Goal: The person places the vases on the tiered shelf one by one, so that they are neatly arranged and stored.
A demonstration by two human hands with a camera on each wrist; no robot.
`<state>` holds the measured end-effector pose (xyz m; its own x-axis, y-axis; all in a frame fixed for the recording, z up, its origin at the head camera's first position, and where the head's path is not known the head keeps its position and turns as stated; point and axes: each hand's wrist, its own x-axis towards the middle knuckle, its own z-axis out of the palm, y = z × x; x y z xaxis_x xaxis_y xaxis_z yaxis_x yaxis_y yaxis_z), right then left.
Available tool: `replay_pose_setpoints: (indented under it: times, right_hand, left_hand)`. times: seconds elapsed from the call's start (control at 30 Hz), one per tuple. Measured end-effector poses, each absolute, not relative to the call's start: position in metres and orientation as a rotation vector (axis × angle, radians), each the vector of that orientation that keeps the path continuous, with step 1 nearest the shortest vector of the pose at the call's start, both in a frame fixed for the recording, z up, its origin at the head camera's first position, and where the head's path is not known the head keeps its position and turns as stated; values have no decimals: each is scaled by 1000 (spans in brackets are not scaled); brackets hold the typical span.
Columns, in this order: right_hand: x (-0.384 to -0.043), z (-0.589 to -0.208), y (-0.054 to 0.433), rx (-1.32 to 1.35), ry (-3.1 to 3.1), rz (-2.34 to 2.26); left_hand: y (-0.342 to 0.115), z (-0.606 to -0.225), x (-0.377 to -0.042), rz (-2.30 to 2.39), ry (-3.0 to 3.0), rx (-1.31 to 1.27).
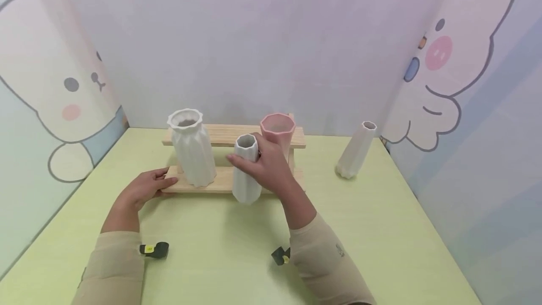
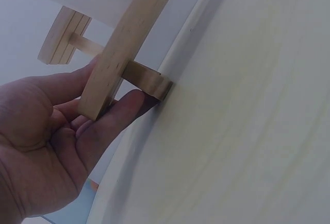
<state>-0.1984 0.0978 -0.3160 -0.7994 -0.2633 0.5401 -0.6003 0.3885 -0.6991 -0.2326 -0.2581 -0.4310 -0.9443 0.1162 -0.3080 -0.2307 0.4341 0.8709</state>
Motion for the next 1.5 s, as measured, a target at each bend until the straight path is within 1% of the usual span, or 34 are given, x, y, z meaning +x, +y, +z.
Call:
replay_pose_setpoints:
  times: [0.23, 0.57, 0.83, 1.1, 1.5]
  right_hand:
    - [-207, -311, 87, 692, -2318, 1395]
    - [-209, -313, 73, 645, -2367, 1385]
    - [-217, -300, 63, 631, -2397, 1345]
    - [-226, -288, 56, 672, -2364, 1509]
    - [-234, -280, 49, 612, -2357, 1484]
  left_hand:
    - [-258, -431, -230, 1505, 2373, -118]
    - [-260, -433, -228, 1507, 2368, -120]
    - [-262, -435, -233, 1529, 2365, -101]
    - [-260, -436, -234, 1518, 2365, -121]
    - [-260, -438, -235, 1532, 2363, -117]
